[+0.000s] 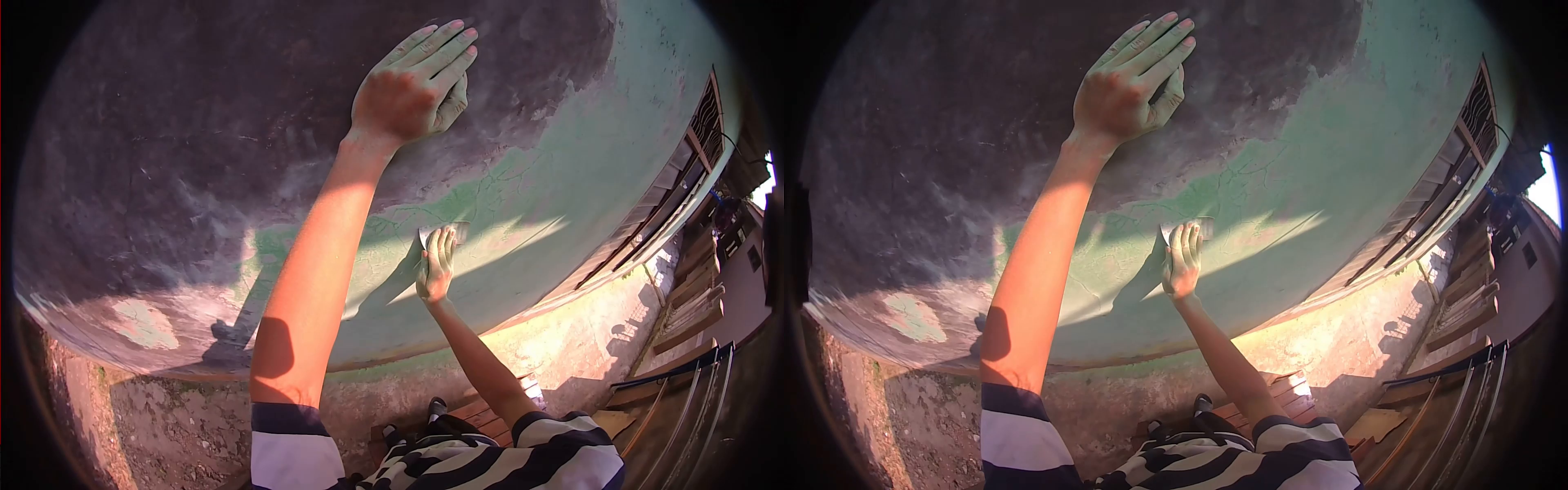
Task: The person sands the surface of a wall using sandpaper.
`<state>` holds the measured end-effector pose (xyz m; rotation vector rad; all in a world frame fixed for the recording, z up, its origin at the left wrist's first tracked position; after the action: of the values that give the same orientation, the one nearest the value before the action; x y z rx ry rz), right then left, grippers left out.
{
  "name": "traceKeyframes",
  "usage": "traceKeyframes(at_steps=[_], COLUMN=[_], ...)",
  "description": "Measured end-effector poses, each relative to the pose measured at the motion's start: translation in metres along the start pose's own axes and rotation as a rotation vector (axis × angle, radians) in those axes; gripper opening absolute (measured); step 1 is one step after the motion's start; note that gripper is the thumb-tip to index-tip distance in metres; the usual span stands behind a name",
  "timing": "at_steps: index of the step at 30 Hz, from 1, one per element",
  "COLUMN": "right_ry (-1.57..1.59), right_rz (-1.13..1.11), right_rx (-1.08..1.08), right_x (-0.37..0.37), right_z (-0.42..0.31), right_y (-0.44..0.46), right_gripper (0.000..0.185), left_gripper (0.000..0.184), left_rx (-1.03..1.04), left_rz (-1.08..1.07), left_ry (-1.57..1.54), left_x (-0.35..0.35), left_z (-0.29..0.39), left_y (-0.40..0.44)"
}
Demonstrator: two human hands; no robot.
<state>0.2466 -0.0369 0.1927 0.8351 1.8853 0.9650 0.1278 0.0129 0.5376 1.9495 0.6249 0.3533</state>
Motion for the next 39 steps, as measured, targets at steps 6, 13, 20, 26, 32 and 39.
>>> traceKeyframes(at_steps=[6,13,20,26,32,39], right_ry=[0.077,-0.015,0.072,0.029,0.174,0.073], right_rz=[0.284,0.013,0.336,0.041,0.253,-0.027], right_rx=[0.028,-0.095,-0.002,-0.048,-0.006,-0.129], right_x=[-0.05,-0.013,-0.063,0.0,-0.068,-0.006], right_z=[-0.02,-0.001,-0.021,0.004,-0.031,0.013], right_y=[0.12,0.032,0.145,0.024,0.153,0.019], right_gripper=[0.056,0.052,0.053,0.055,0.053,0.049], left_gripper=[0.03,0.028,0.026,0.027,0.029,0.033], left_rx=[-0.03,-0.026,-0.039,-0.033,-0.036,-0.034], left_rz=[-0.013,0.011,0.021,-0.036,-0.028,-0.069], left_ry=[-0.043,-0.038,-0.029,0.01,0.009,0.061], left_x=[0.0,-0.002,-0.002,-0.016,0.0,-0.003], left_z=[0.001,0.001,0.001,0.011,0.004,0.007], left_y=[-0.001,-0.002,-0.003,0.006,-0.002,0.001])
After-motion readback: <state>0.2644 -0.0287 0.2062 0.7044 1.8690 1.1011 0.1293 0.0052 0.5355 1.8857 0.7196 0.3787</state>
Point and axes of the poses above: each hand's wrist, its own y-axis towards the middle knuckle, its own x-axis out of the palm, z = x × y, the point moved 3 cm from there along y, towards the middle knuckle, and after that the axes turned 3 degrees about -z, right-handed, at the moved point
